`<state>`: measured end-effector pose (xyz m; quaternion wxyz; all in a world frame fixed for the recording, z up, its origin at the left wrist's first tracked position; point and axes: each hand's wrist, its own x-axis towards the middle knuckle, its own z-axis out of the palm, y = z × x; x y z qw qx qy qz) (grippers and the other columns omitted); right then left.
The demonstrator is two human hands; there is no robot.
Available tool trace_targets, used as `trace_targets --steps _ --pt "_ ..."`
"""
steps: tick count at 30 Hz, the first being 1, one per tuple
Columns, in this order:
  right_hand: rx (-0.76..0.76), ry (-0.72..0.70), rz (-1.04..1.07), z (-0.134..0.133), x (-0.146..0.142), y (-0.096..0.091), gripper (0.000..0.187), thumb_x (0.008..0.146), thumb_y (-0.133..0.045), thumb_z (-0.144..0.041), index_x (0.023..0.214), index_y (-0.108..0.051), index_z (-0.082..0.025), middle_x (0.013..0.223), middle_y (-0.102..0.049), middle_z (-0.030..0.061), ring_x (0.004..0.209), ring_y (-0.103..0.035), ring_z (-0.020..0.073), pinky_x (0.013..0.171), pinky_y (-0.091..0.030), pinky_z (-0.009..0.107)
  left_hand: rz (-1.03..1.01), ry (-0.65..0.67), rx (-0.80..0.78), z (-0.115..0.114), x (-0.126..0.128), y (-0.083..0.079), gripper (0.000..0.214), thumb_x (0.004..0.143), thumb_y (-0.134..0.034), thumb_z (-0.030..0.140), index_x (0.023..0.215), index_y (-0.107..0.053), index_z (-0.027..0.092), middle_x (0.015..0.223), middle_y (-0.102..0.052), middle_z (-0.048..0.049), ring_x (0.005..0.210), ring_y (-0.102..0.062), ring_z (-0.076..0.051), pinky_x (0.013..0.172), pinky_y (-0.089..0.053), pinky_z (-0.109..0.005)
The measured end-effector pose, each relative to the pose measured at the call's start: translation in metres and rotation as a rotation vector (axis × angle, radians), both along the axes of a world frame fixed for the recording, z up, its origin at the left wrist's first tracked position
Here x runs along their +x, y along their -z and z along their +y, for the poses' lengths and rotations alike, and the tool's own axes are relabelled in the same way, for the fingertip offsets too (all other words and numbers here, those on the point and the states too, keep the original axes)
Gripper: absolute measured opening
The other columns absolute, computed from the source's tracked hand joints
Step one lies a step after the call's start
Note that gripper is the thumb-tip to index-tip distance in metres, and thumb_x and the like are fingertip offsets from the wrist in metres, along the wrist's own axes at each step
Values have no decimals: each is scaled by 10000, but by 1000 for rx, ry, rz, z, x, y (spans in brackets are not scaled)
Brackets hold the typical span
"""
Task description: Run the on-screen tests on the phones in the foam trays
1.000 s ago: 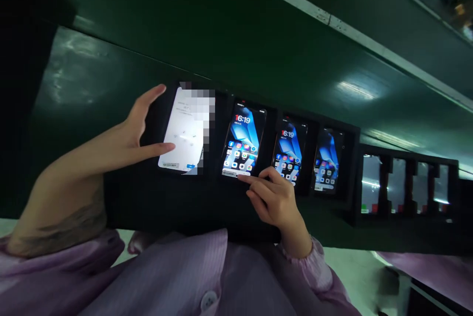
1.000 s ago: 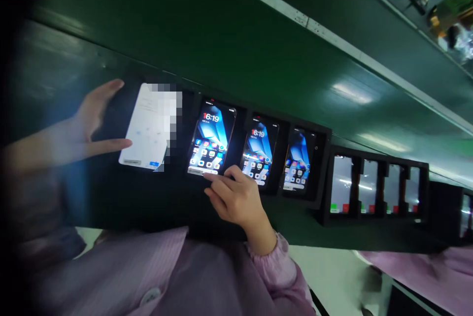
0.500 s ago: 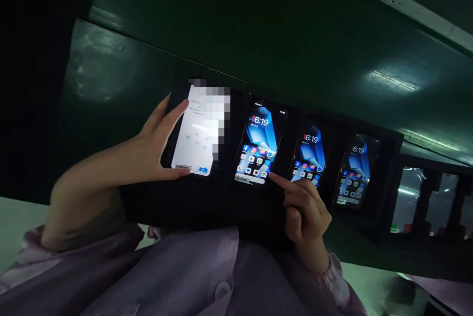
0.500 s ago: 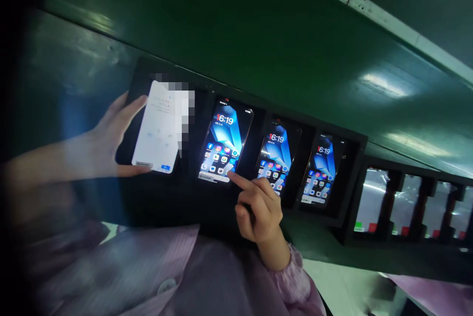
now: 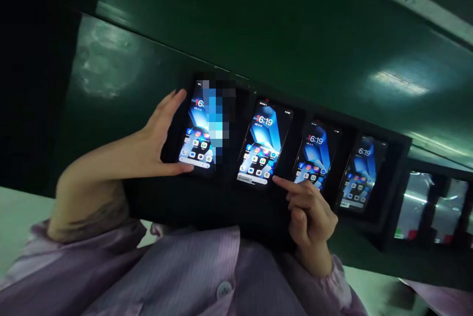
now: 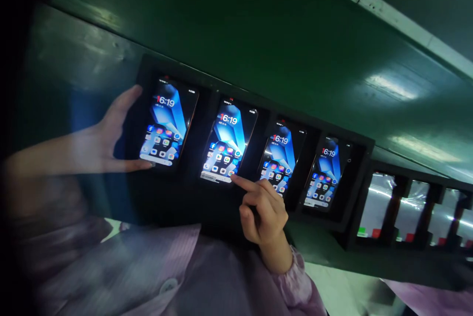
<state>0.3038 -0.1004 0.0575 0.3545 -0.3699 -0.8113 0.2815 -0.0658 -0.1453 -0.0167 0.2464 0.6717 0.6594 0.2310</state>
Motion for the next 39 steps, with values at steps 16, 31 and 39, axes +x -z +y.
trace_targets --steps 16,31,39 --pt "169 -213 -151 3 -11 -2 387 1067 -581 -242 694 -476 -254 879 -871 25 619 -620 142 601 -594 297 16 -25 -19 7 12 -4 1491 565 -625 1071 1726 -121 281 1780 -174 -169 1679 -111 -537 1310 -180 -836" --pt "162 -127 -298 2 -18 -2 281 961 -680 -124 717 -619 -252 891 -871 -15 765 -634 177 599 -569 302 -14 143 -29 1 -1 -9 1444 653 -649 1013 1722 37 327 1800 -109 -134 1672 -158 -528 1290 -250 -826" --pt "150 -25 -223 1 -17 1 302 972 -689 -145 753 -524 -272 1025 -881 32 775 -664 187 602 -552 340 0 70 -100 -8 -6 -2 1484 587 -683 1026 1733 -28 348 1820 -135 -111 1685 -85 -532 1308 -207 -820"
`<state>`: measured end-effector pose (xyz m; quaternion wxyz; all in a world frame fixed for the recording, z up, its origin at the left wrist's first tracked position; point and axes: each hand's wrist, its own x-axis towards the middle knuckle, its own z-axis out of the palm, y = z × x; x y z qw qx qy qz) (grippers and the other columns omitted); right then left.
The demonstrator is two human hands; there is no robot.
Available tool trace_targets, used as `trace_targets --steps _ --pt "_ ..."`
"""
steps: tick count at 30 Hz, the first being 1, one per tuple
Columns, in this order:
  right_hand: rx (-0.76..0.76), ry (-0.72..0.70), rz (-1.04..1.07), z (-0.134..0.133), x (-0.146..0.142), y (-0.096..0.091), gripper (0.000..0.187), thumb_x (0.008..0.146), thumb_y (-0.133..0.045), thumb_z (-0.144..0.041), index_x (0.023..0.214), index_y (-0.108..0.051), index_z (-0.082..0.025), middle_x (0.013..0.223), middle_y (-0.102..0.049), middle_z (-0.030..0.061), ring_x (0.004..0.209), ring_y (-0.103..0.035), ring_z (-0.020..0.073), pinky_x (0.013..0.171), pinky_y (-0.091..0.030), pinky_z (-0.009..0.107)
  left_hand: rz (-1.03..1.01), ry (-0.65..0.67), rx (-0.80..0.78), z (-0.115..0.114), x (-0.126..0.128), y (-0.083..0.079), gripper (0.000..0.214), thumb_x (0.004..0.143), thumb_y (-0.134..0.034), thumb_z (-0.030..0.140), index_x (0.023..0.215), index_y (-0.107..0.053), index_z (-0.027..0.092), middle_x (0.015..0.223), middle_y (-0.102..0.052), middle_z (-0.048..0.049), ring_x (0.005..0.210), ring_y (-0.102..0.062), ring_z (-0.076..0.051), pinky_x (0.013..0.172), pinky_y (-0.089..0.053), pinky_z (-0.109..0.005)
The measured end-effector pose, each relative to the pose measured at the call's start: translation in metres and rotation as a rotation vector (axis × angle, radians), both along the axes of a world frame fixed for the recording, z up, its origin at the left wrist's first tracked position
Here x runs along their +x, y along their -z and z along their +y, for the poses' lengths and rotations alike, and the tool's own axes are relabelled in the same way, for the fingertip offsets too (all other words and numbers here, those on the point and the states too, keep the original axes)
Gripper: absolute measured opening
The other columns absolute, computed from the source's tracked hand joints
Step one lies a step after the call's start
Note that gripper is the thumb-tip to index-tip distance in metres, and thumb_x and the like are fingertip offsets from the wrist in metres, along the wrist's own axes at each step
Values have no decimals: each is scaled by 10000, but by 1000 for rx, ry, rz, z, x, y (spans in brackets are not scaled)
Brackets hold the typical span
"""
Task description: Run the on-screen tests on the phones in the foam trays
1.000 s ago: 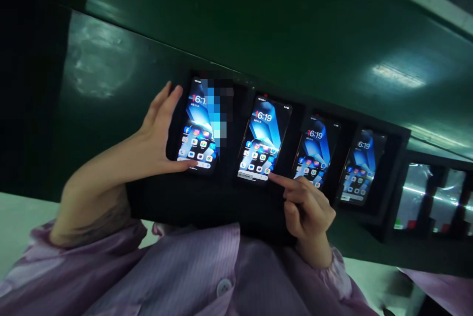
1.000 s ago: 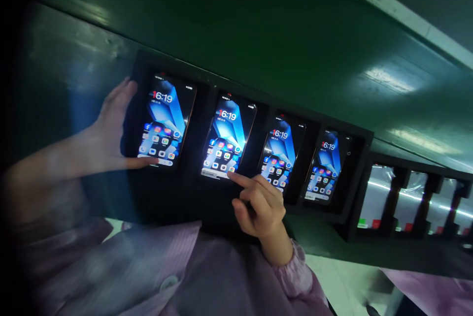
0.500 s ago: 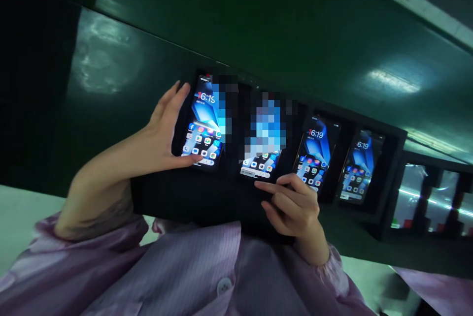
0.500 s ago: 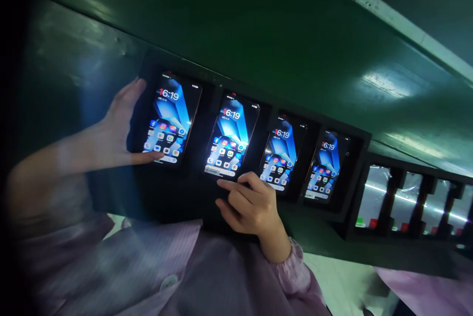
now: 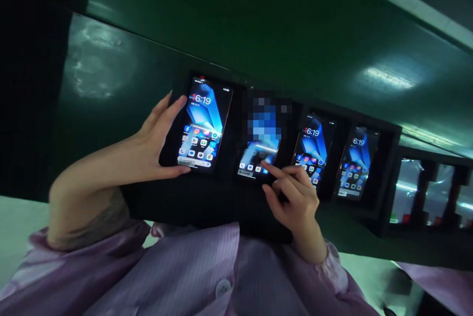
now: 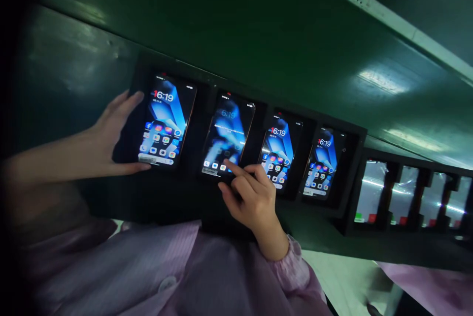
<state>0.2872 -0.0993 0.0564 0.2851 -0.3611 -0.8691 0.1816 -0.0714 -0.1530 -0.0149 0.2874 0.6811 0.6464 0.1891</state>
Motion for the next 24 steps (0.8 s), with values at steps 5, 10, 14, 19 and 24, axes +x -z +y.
trace_targets --steps 5,10,14,19,24 --pt "-34 21 113 -1 2 0 320 1007 -644 -153 775 -459 -274 991 -882 44 723 -670 178 594 -538 345 4 -74 -24 2 10 -5 1502 541 -621 1080 1734 -68 355 1811 -144 -119 1681 -82 -549 1301 -300 -803" --pt "-45 13 108 0 0 -1 326 1028 -631 -177 780 -443 -272 1005 -881 58 699 -666 168 573 -524 339 16 -138 0 11 22 -11 1480 549 -536 1115 1726 -104 329 1796 -120 -152 1677 -78 -561 1282 -280 -837" --pt "-30 32 92 1 1 -2 320 1039 -629 -200 786 -447 -274 993 -881 32 724 -687 175 605 -537 351 30 -142 -2 13 25 -13 1472 560 -543 1108 1721 -120 308 1787 -122 -187 1663 -101 -585 1237 -293 -879" --pt "39 70 -10 -1 -5 0 280 1017 -663 -248 804 -485 -281 1145 -868 22 1117 -734 281 879 -593 458 -9 -94 40 14 23 -19 1361 664 -594 1034 1718 -147 298 1785 -171 -179 1682 -120 -527 1288 -300 -813" --pt "-20 55 -91 -7 -20 9 255 997 -692 -275 818 -511 -272 1278 -833 23 1530 -543 346 1338 -268 682 -90 -276 45 20 21 -21 1229 779 -614 939 1714 -146 293 1755 -267 -165 1662 -266 -451 1344 -296 -727"
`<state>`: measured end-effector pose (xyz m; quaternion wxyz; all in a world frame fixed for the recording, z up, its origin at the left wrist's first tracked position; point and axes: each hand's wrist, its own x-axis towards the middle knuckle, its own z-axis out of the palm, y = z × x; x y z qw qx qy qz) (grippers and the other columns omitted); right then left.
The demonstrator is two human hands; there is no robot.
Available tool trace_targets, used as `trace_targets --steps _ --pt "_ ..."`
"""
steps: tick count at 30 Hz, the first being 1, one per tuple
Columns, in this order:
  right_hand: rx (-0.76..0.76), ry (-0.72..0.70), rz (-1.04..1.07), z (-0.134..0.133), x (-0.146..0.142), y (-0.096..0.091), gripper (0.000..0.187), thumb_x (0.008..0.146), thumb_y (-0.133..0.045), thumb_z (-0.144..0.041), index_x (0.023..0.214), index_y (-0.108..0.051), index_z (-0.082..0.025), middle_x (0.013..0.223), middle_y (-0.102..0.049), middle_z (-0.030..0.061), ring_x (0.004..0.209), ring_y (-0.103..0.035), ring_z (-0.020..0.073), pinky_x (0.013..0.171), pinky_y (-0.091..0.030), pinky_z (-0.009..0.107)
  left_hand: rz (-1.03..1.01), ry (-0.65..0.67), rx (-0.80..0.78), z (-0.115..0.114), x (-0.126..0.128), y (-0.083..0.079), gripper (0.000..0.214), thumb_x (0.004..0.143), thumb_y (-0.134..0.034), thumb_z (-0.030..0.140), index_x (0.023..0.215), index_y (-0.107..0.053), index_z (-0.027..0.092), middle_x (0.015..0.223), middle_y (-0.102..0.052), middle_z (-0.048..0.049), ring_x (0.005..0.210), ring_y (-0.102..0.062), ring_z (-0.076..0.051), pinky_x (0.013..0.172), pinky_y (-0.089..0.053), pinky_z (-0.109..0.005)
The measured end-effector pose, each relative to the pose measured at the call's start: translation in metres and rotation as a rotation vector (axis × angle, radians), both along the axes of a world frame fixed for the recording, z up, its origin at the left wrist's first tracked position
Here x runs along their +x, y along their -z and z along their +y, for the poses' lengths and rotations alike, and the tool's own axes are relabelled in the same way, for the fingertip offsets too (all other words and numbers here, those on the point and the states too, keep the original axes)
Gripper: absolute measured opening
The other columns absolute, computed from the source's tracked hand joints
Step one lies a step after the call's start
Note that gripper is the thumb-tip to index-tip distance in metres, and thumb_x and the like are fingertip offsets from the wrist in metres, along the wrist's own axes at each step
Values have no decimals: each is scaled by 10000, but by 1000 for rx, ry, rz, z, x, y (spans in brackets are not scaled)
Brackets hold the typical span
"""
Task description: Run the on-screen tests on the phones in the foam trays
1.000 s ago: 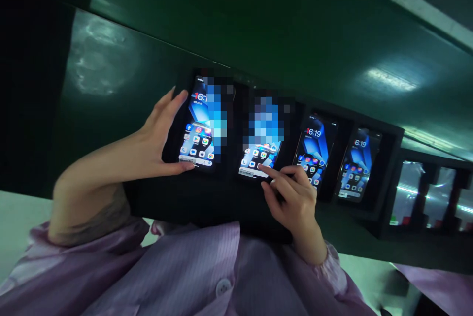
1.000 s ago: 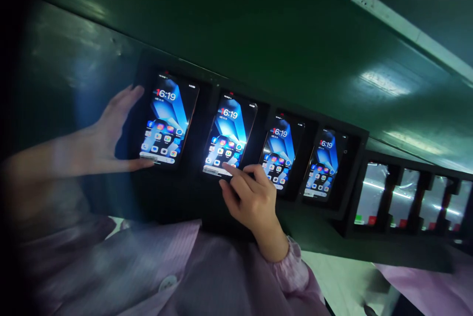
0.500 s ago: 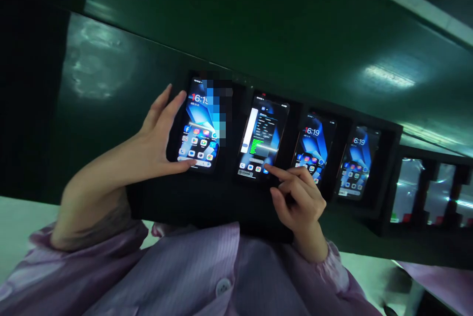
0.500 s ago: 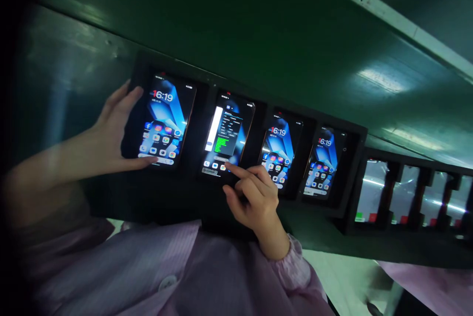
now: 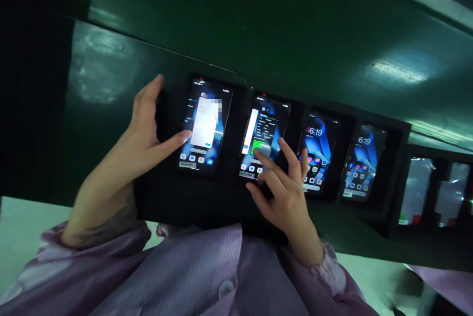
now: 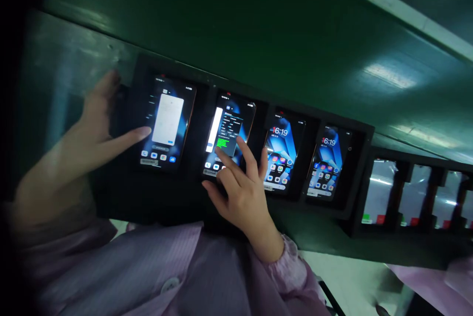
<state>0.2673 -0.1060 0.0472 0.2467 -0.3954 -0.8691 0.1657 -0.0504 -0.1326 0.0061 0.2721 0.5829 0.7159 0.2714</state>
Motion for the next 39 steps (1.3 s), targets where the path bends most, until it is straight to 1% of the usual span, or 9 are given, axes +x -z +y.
trace_targets --steps 2,6,10,14,18,21,27,33,39 --pt "-21 63 14 0 -1 3 272 1011 -663 -236 795 -499 -267 1222 -847 21 1533 -554 343 1360 -190 728 45 -79 19 3 5 1 1270 736 -609 979 1700 -222 249 1722 -308 -181 1651 -268 -465 1349 -268 -741" --pt "20 217 92 5 7 2 295 997 -651 -152 766 -506 -264 1036 -867 3 1435 -659 327 1332 -309 724 90 -79 57 4 23 -3 1271 699 -633 991 1682 -280 267 1708 -343 -158 1652 -260 -463 1353 -300 -745" --pt "28 133 89 6 8 0 269 975 -679 -150 790 -518 -262 1149 -863 25 1482 -617 324 1317 -390 662 61 -52 68 4 31 -11 1069 787 -667 877 1662 -305 382 1701 -390 -86 1649 -324 -409 1370 -375 -670" --pt "-16 39 35 4 3 2 252 983 -666 -160 794 -530 -257 1232 -846 48 1488 -610 325 1331 -368 662 74 -119 22 4 25 -10 975 859 -584 848 1657 -320 353 1699 -384 -111 1657 -320 -397 1381 -354 -663" --pt "-25 146 68 4 5 3 251 966 -660 -108 789 -563 -257 1113 -864 26 1415 -677 317 1342 -324 695 120 -68 99 4 29 -4 1162 762 -608 952 1662 -322 275 1717 -332 -148 1665 -273 -443 1383 -314 -705" --pt "1 199 99 5 7 3 260 964 -660 -103 785 -553 -258 1057 -864 11 1383 -702 317 1333 -341 697 110 -22 143 2 36 -3 1044 813 -620 898 1663 -314 375 1741 -318 -75 1668 -299 -383 1424 -291 -617" --pt "21 22 10 6 4 -1 221 1049 -625 -286 855 -522 -263 1315 -815 76 1513 -579 362 1258 -477 653 79 -71 102 3 36 -13 980 829 -612 864 1638 -361 372 1680 -453 -57 1624 -390 -382 1390 -346 -650" --pt "-52 -122 -130 9 -6 -6 210 1081 -582 -390 923 -598 -252 1452 -749 89 1594 -474 364 1316 -391 670 -1 -177 -7 6 36 -16 820 881 -646 632 1621 -353 434 1668 -484 -19 1613 -430 -339 1359 -433 -585" --pt "-77 -124 -137 9 -9 -5 236 1094 -557 -389 915 -606 -244 1448 -752 67 1608 -450 371 1344 -324 700 45 -119 85 7 33 -7 1020 835 -646 813 1631 -379 234 1664 -470 -144 1615 -401 -411 1370 -360 -651"
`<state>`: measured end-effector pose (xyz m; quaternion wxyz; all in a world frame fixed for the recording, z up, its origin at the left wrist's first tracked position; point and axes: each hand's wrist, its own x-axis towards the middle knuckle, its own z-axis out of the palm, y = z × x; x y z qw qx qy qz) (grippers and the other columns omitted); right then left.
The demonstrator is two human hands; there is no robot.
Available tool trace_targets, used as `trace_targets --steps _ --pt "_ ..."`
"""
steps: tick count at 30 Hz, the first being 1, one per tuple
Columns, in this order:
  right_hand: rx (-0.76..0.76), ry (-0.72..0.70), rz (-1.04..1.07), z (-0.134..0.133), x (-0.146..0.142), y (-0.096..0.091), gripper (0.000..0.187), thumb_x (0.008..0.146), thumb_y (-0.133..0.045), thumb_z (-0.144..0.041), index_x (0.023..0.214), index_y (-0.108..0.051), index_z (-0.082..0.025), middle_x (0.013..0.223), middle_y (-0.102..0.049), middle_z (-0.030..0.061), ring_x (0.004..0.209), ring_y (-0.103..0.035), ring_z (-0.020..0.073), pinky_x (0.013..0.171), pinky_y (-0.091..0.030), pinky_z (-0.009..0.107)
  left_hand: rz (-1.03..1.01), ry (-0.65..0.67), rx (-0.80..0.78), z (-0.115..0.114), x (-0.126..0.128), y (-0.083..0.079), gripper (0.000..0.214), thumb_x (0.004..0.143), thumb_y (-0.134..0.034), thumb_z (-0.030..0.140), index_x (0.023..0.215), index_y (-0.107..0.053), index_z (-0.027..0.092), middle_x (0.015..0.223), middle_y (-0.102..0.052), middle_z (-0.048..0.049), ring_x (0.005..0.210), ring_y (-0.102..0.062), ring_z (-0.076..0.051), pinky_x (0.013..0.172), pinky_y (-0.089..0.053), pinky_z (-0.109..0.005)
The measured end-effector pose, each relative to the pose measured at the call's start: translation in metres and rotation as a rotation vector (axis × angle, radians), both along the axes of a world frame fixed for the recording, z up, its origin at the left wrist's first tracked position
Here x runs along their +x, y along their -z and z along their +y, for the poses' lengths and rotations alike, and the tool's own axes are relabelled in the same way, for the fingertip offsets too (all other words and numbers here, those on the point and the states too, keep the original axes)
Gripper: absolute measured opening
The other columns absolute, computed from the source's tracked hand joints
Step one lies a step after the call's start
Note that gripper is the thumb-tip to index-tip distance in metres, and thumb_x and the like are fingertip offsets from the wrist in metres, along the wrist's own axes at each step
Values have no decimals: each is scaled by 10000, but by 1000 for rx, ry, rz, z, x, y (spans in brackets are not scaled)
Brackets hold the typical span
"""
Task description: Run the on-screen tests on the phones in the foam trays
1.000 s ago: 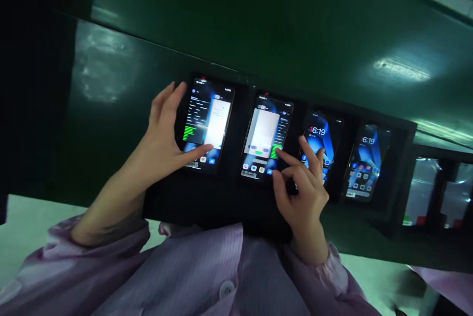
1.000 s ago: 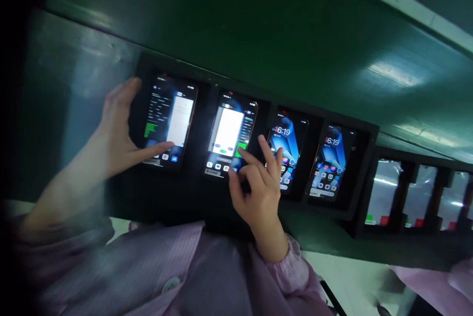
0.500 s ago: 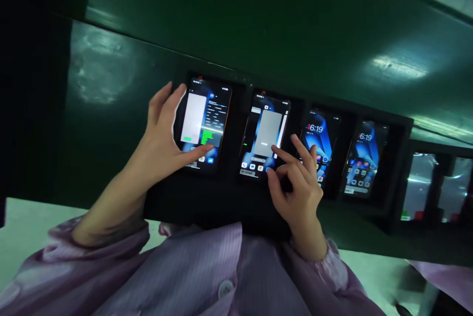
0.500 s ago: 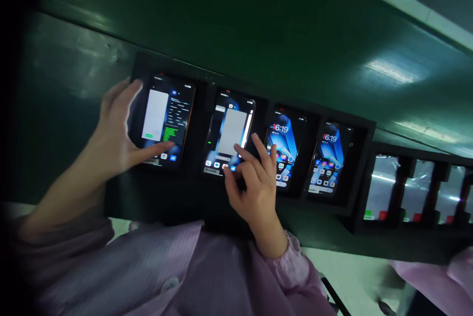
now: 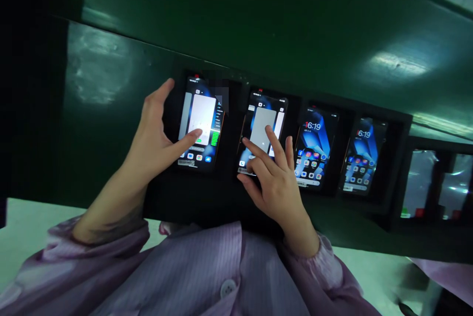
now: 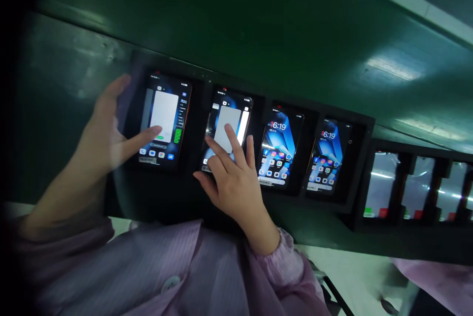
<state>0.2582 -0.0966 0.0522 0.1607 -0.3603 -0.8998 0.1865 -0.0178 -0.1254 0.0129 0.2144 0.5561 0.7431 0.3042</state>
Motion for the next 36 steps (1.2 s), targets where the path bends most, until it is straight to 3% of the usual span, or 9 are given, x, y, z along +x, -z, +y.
trace_targets --steps 4,8,11,14,17,24,29,33,36 --pt "24 43 128 -1 3 3 232 1106 -521 -376 915 -570 -255 1399 -776 73 1584 -495 329 1360 -309 652 21 0 10 7 5 -2 1130 803 -655 857 1668 -321 212 1670 -430 -163 1650 -320 -413 1417 -260 -638" --pt "46 67 249 -2 5 5 208 1098 -528 -342 908 -545 -260 1370 -790 56 1561 -528 307 1355 -329 620 -2 10 -6 16 14 -1 1230 710 -782 842 1685 -237 329 1737 -286 -103 1697 -175 -382 1443 -203 -606" --pt "72 89 344 -2 11 4 231 1106 -511 -327 887 -533 -256 1305 -815 52 1507 -592 293 1334 -380 600 -22 2 -9 19 15 5 1358 626 -751 952 1677 -255 248 1732 -236 -165 1689 -128 -448 1411 -159 -694" --pt "129 138 423 -1 27 -1 268 1109 -491 -297 847 -527 -254 1197 -845 47 1433 -662 278 1302 -435 601 -32 -1 31 18 9 10 1428 598 -646 1046 1663 -289 164 1696 -280 -213 1666 -182 -457 1397 -143 -700" --pt "206 187 426 0 55 -5 282 1090 -507 -249 810 -542 -256 1068 -862 29 1334 -731 275 1234 -520 597 -90 -34 55 15 2 11 1386 592 -677 1033 1644 -349 193 1687 -345 -192 1647 -260 -435 1399 -169 -677" --pt "228 5 260 -7 110 -3 221 1014 -588 -161 821 -663 -240 865 -854 0 1159 -817 273 1116 -629 521 -379 -138 37 17 -3 13 1389 534 -829 944 1636 -379 228 1760 -357 -146 1667 -311 -348 1434 -213 -546" --pt "245 66 214 -11 115 3 208 1009 -597 -133 897 -733 -244 852 -849 -19 1164 -816 252 1156 -610 508 -461 -249 144 20 5 16 1211 571 -832 909 1539 -522 251 1675 -500 -117 1615 -417 -355 1403 -292 -598" --pt "269 202 212 -11 109 7 227 1033 -583 -126 955 -756 -250 861 -845 -26 1173 -814 245 1201 -579 528 -485 -350 210 21 5 15 865 696 -848 705 1387 -656 221 1550 -631 -95 1568 -489 -330 1405 -283 -584" --pt "272 242 229 -11 106 8 234 1023 -595 -105 925 -753 -247 862 -852 -30 1168 -816 244 1209 -572 531 -514 -386 197 23 -1 14 729 701 -873 569 1314 -709 212 1481 -679 -80 1517 -541 -327 1401 -277 -608"
